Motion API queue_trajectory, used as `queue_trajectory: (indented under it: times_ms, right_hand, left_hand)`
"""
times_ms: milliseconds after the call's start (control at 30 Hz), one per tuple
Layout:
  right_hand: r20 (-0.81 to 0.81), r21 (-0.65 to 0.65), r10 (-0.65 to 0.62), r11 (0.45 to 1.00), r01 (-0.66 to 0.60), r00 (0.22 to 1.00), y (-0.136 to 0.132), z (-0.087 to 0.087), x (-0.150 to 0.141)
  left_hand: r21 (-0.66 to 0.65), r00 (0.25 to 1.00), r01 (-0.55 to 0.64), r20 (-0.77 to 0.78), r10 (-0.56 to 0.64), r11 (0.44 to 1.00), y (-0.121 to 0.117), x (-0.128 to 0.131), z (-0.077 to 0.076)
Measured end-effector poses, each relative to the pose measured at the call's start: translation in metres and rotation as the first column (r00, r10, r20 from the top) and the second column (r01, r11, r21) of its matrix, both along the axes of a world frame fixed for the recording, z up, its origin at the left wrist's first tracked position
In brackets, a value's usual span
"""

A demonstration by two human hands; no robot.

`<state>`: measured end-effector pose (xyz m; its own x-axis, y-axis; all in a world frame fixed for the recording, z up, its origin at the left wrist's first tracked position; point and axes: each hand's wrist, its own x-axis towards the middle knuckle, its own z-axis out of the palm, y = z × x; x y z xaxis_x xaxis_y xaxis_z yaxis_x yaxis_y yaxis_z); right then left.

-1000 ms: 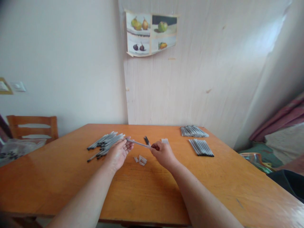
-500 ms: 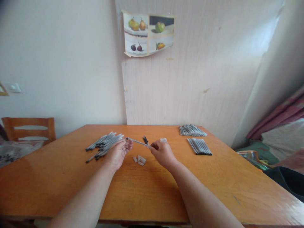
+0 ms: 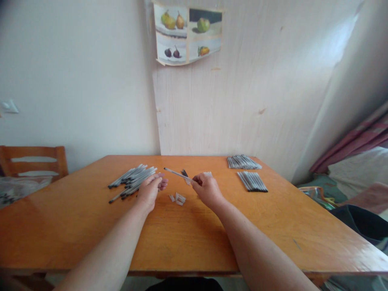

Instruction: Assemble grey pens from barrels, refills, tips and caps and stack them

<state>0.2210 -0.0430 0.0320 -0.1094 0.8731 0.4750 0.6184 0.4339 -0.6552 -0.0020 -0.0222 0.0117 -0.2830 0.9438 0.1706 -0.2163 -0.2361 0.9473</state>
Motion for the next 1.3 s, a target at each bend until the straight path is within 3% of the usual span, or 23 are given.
queue_trajectory:
  times_ms: [233,433,700,833,967,1100,1200,1300]
  right_hand:
    - [-0.012,0.034,-0.052,0.998,0.052,0.999,0.007,-0.007,-0.001]
    - [-0.01,0.036,-0.121,0.992,0.121,0.993,0.011,-0.009,0.001]
    - [-0.039,-0.033,-0.3,0.954,0.299,0.953,0.011,0.012,0.022]
    - [-0.114,-0.079,-0.301,0.953,0.293,0.947,0.002,0.021,0.039]
    - [-0.216,-0.24,-0.188,0.961,0.135,0.958,-0.012,0.022,0.046]
    - [-0.218,-0.344,-0.08,0.939,0.0,0.973,-0.021,0.02,0.037]
    - [-0.186,-0.364,0.008,0.928,-0.077,0.983,-0.023,0.02,0.024]
    - [-0.217,-0.39,0.06,0.909,-0.143,0.974,-0.023,0.022,0.011]
  left_hand:
    - [-0.007,0.99,-0.021,-0.142,0.02,1.0,0.006,-0.001,-0.009]
    - [-0.033,0.939,-0.014,-0.344,0.002,0.999,0.009,-0.002,-0.014]
    - [-0.029,0.913,0.019,-0.408,-0.029,0.999,0.011,-0.004,-0.017]
    - [0.025,0.886,-0.001,-0.463,0.012,1.0,0.014,-0.004,-0.019]
    - [0.263,0.752,-0.039,-0.627,0.201,0.964,0.008,0.003,-0.014]
    - [0.517,0.493,0.113,-0.77,0.404,0.848,-0.007,0.017,-0.003]
    - [0.535,0.325,0.179,-0.824,0.464,0.826,-0.02,0.024,0.004]
    - [0.502,0.26,0.227,-0.857,0.444,0.835,-0.026,0.025,0.008]
